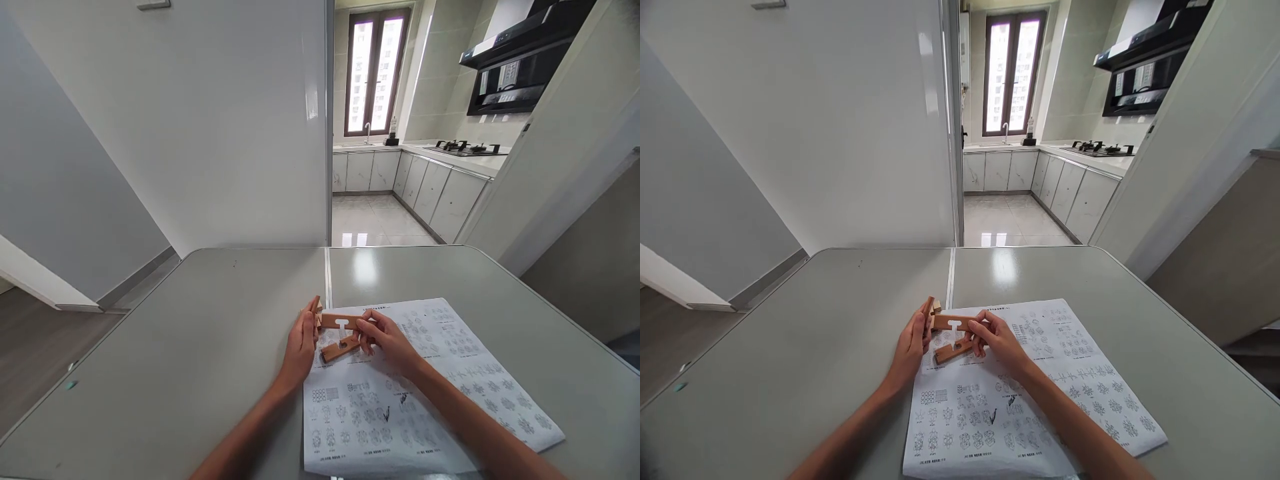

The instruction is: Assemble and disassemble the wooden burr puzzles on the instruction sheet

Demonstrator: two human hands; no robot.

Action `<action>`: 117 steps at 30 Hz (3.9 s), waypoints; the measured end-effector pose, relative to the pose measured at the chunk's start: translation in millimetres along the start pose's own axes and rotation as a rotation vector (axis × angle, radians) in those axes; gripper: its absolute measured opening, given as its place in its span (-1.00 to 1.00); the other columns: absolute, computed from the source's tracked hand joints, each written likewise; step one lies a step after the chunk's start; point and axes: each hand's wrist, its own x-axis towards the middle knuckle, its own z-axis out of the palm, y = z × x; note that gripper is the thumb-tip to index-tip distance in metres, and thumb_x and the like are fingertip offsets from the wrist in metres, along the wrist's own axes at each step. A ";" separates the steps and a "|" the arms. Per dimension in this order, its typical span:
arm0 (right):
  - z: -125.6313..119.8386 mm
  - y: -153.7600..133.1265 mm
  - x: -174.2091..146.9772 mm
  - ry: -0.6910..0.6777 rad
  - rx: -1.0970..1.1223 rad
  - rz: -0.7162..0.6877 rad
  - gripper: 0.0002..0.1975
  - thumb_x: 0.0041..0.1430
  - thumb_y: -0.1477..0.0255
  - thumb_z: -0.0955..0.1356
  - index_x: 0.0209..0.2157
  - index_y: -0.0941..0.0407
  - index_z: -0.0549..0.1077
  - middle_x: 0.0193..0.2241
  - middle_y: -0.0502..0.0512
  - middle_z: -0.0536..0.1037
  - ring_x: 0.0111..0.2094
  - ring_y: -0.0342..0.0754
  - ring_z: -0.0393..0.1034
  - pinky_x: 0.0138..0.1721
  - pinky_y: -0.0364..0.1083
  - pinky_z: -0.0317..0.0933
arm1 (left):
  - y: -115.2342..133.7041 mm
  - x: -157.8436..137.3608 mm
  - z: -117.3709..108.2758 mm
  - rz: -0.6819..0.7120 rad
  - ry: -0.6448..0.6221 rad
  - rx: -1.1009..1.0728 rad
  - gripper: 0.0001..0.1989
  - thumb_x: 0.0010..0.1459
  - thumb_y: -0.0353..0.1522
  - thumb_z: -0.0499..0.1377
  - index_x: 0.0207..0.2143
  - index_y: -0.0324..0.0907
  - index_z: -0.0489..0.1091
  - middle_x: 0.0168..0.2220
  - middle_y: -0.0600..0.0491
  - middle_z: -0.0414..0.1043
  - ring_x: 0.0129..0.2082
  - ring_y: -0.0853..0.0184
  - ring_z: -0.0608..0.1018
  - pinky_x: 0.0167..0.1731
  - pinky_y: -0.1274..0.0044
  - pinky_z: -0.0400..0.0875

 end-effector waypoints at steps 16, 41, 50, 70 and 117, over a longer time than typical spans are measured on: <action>0.7 -14.0 -11.7 -0.369 -0.251 0.140 -0.63 0.29 0.08 0.38 -0.38 0.06 0.29 -0.53 -0.01 0.61 -0.72 -0.19 0.32 -0.70 -0.21 0.05 | 0.6 0.3 0.8 -0.030 0.008 -0.008 -0.42 0.35 0.11 -0.02 -0.05 -0.20 0.42 -0.48 0.17 0.12 -0.54 0.43 0.15 -0.54 0.57 0.12; -10.3 6.3 -7.2 -0.146 -1.014 -0.470 -0.67 0.33 0.40 0.40 0.11 -0.08 0.44 -0.01 0.17 0.56 0.09 0.21 0.33 0.09 0.22 0.32 | 6.8 2.9 -0.3 -0.204 -0.144 -0.233 -0.43 0.25 0.17 0.05 -0.29 -0.18 0.33 -0.55 0.25 0.02 -0.61 0.49 0.00 -0.60 0.58 -0.07; -8.1 5.1 -7.8 -0.170 -0.963 -0.409 -0.89 0.42 0.36 0.31 -0.13 -0.01 0.49 -0.15 0.17 0.53 -0.07 0.14 0.35 -0.08 0.11 0.36 | 4.7 3.8 -0.9 -0.199 -0.157 -0.244 -0.43 0.29 0.14 0.04 -0.16 -0.20 0.38 -0.59 0.26 -0.01 -0.62 0.48 -0.03 -0.61 0.58 -0.10; 9.1 0.6 -10.6 -0.091 -0.223 -0.066 -0.63 0.40 0.04 0.28 -0.24 0.07 0.34 -0.49 -0.06 0.39 -0.49 -0.11 0.18 -0.39 -0.09 0.13 | -2.3 -2.2 3.8 -0.117 -0.271 -0.166 -0.27 0.35 0.07 0.02 0.35 -0.23 0.13 -0.50 0.23 0.05 -0.54 0.44 0.11 -0.54 0.58 0.03; 18.8 0.7 -17.5 -0.095 -0.320 -0.120 -0.61 0.43 0.05 0.24 -0.30 0.08 0.34 -0.53 -0.10 0.36 -0.58 -0.18 0.14 -0.48 -0.11 0.09 | 0.8 -2.7 -3.1 -0.053 -0.442 -0.170 -0.50 0.43 -0.08 0.03 0.34 0.01 0.22 0.33 -0.22 0.24 -0.58 0.61 0.29 -0.65 0.63 0.08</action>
